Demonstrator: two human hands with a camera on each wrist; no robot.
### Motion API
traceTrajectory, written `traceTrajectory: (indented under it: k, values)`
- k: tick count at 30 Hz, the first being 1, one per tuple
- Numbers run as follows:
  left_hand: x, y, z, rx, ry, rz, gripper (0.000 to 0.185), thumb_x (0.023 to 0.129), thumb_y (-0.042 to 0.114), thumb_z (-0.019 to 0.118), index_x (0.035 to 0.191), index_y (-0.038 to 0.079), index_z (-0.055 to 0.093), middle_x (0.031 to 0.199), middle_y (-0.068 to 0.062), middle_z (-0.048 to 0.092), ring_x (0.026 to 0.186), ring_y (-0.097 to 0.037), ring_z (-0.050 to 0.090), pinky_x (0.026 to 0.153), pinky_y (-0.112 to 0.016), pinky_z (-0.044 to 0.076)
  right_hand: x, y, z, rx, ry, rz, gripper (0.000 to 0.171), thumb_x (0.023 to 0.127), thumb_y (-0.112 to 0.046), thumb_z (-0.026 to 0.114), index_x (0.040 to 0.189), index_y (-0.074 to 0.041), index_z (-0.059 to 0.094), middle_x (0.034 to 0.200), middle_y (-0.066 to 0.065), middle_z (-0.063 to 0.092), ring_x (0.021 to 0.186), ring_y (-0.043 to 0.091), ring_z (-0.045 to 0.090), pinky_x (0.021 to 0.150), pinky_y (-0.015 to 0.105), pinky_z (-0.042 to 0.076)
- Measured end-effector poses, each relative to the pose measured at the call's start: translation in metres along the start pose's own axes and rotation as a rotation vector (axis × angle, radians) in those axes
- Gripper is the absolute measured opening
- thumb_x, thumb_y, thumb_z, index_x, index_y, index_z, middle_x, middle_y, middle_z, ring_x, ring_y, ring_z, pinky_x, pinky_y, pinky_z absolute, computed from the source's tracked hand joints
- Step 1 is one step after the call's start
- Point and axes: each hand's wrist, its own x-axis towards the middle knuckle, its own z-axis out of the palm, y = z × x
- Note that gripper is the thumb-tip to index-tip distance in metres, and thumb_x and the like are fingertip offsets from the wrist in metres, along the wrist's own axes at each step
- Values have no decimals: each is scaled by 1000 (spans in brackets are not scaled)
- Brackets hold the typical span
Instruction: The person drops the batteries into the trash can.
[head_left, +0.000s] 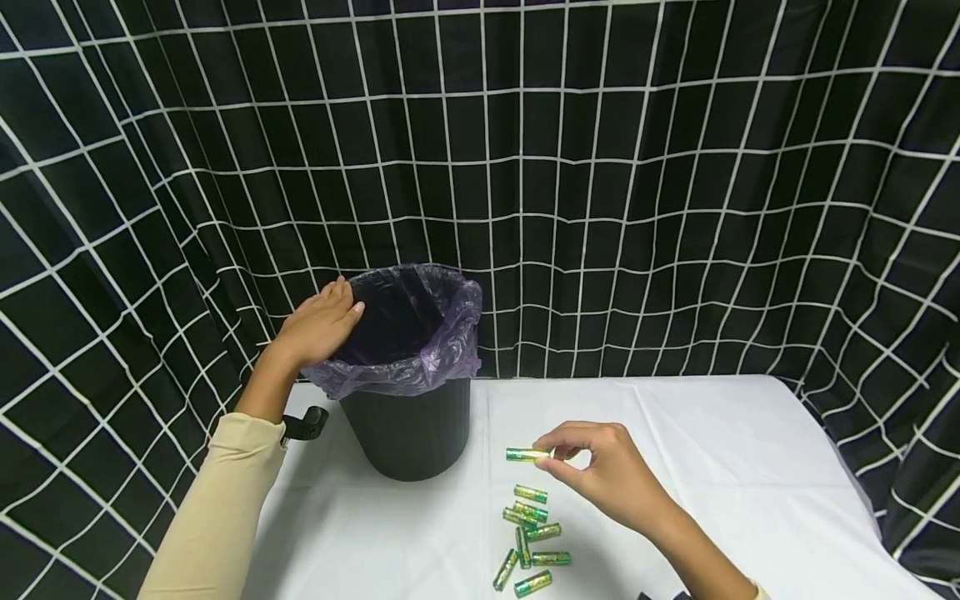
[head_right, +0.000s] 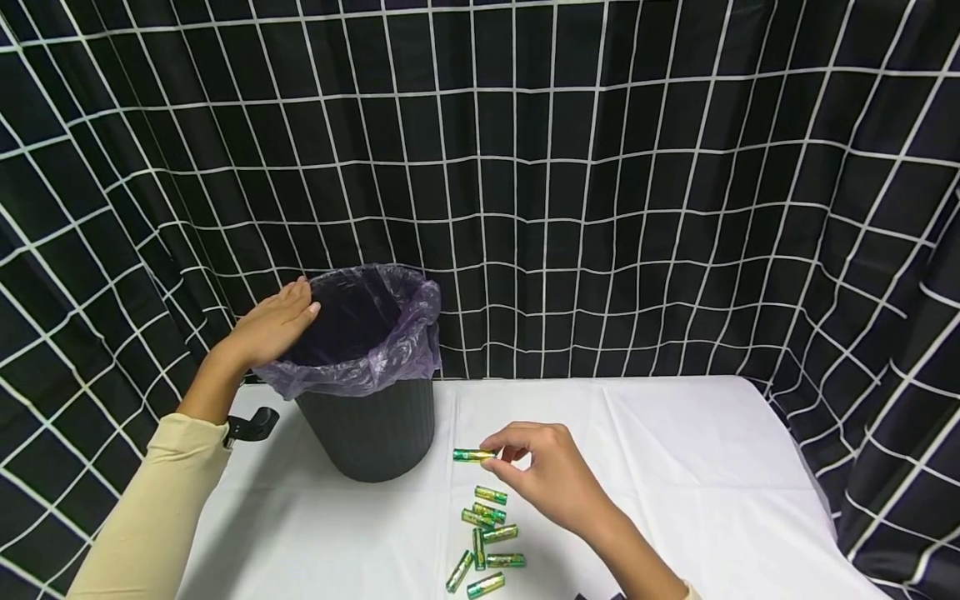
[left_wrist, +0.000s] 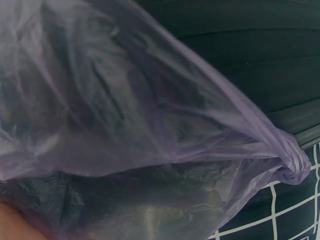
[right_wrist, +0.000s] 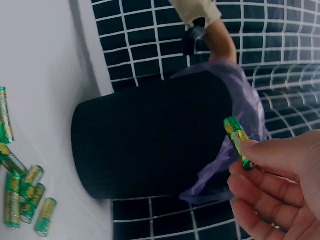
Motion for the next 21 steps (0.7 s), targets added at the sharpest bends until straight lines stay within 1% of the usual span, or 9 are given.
traceTrajectory:
  k: [3, 5, 15, 18, 21]
  values:
    - [0, 0, 1, -2, -1, -2, 66, 112, 35, 18, 156, -13, 6, 166, -28, 0, 154, -42, 0, 124, -53, 2, 10, -5, -4, -21, 6, -42, 18, 82, -5, 83, 94, -18, 80, 88, -12, 75, 73, 2, 64, 61, 23, 53]
    - [1, 0, 1, 1, 3, 0, 66, 112, 35, 18, 156, -14, 7, 166, -29, 0, 154, -42, 0, 124, -53, 3, 17, -7, -7, -34, 14, -74, 17, 82, -4, 82, 94, -17, 80, 87, -10, 75, 73, 2, 63, 63, 23, 53]
    - [4, 0, 6, -4, 8, 8, 66, 112, 35, 18, 155, -14, 8, 165, -29, 1, 154, -42, 0, 125, -53, 5, 39, -16, -10, -55, 35, -120, 18, 81, -3, 83, 93, -15, 80, 90, -9, 76, 72, 2, 64, 59, 22, 52]
    - [4, -1, 6, 8, 15, 7, 66, 112, 35, 18, 155, -14, 8, 165, -30, 2, 154, -43, 1, 125, -53, 5, 49, -21, -11, -61, 39, -137, 16, 82, -4, 83, 93, -15, 80, 91, -10, 75, 73, 2, 64, 59, 23, 51]
    - [3, -2, 3, 21, 22, 5, 66, 112, 35, 18, 155, -14, 8, 165, -30, 2, 154, -43, 2, 125, -53, 5, 60, -27, -13, -71, 41, -147, 15, 83, -5, 83, 94, -15, 80, 91, -11, 75, 73, 2, 64, 61, 25, 53]
